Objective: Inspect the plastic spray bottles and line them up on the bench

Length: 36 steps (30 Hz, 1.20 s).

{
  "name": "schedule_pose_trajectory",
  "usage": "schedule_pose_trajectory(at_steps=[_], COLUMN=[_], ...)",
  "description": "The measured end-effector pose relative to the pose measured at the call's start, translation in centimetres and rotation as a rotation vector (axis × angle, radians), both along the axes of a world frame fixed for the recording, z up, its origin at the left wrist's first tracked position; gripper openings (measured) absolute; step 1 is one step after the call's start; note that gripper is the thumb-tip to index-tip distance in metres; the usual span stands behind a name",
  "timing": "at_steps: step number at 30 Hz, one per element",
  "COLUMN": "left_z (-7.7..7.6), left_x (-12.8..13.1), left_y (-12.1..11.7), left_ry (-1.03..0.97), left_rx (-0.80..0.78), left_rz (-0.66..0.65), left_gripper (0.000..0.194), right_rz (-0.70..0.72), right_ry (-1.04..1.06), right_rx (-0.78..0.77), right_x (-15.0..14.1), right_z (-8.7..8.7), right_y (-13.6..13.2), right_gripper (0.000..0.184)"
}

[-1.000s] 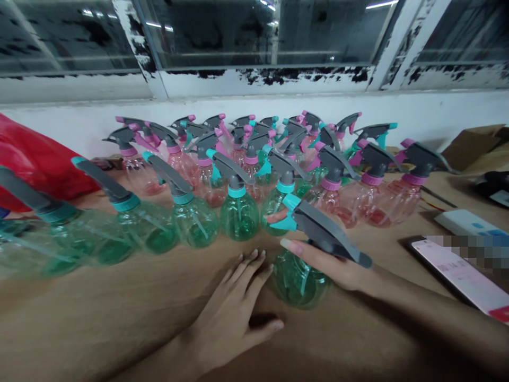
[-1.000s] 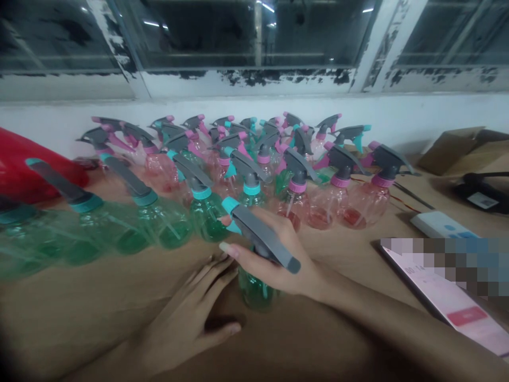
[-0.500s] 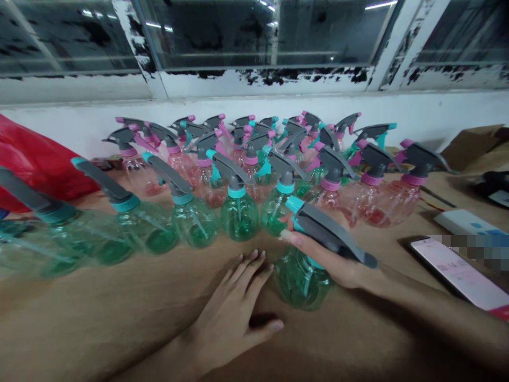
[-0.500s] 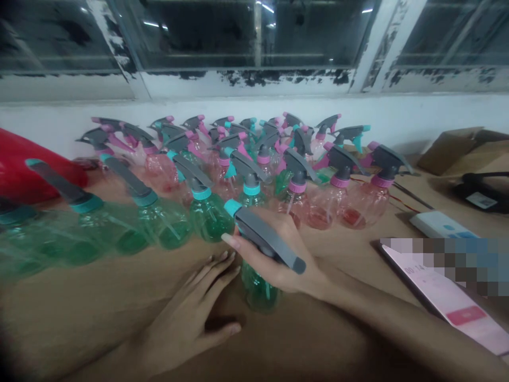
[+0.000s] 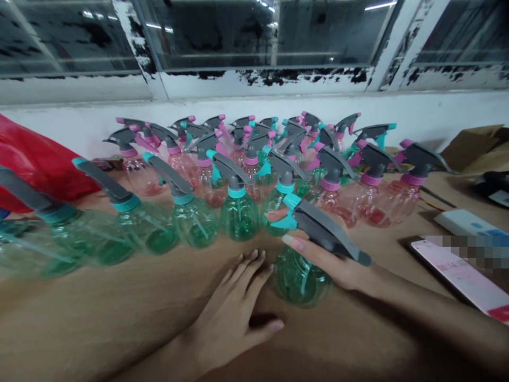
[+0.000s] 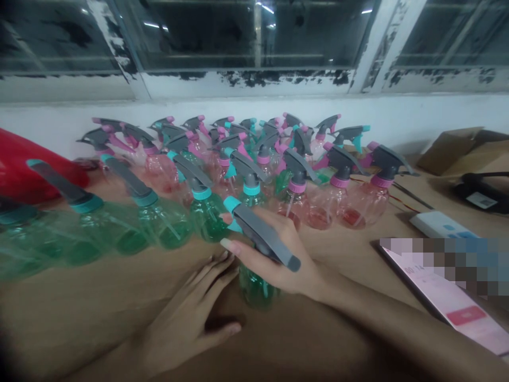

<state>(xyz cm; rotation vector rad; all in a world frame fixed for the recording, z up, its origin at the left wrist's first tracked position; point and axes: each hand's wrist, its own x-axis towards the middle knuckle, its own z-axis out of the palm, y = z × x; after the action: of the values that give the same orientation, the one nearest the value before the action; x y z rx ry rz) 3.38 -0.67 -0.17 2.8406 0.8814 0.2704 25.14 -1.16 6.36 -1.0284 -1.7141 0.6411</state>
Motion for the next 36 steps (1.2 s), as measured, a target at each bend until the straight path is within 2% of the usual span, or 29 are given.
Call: schedule_pose_trajectory(at_steps=[36], left_z=[0.22], left_x=[-0.08], left_y=[-0.01], left_ry=[0.048], left_rx=[0.034], left_rz=[-0.021], left_gripper=[0.065], right_rz=[-0.010], right_ry=[-0.028], right_rx=[0.014], right_x=[-0.15], right_z=[0.30], right_y=[0.04], right_gripper=[0.027])
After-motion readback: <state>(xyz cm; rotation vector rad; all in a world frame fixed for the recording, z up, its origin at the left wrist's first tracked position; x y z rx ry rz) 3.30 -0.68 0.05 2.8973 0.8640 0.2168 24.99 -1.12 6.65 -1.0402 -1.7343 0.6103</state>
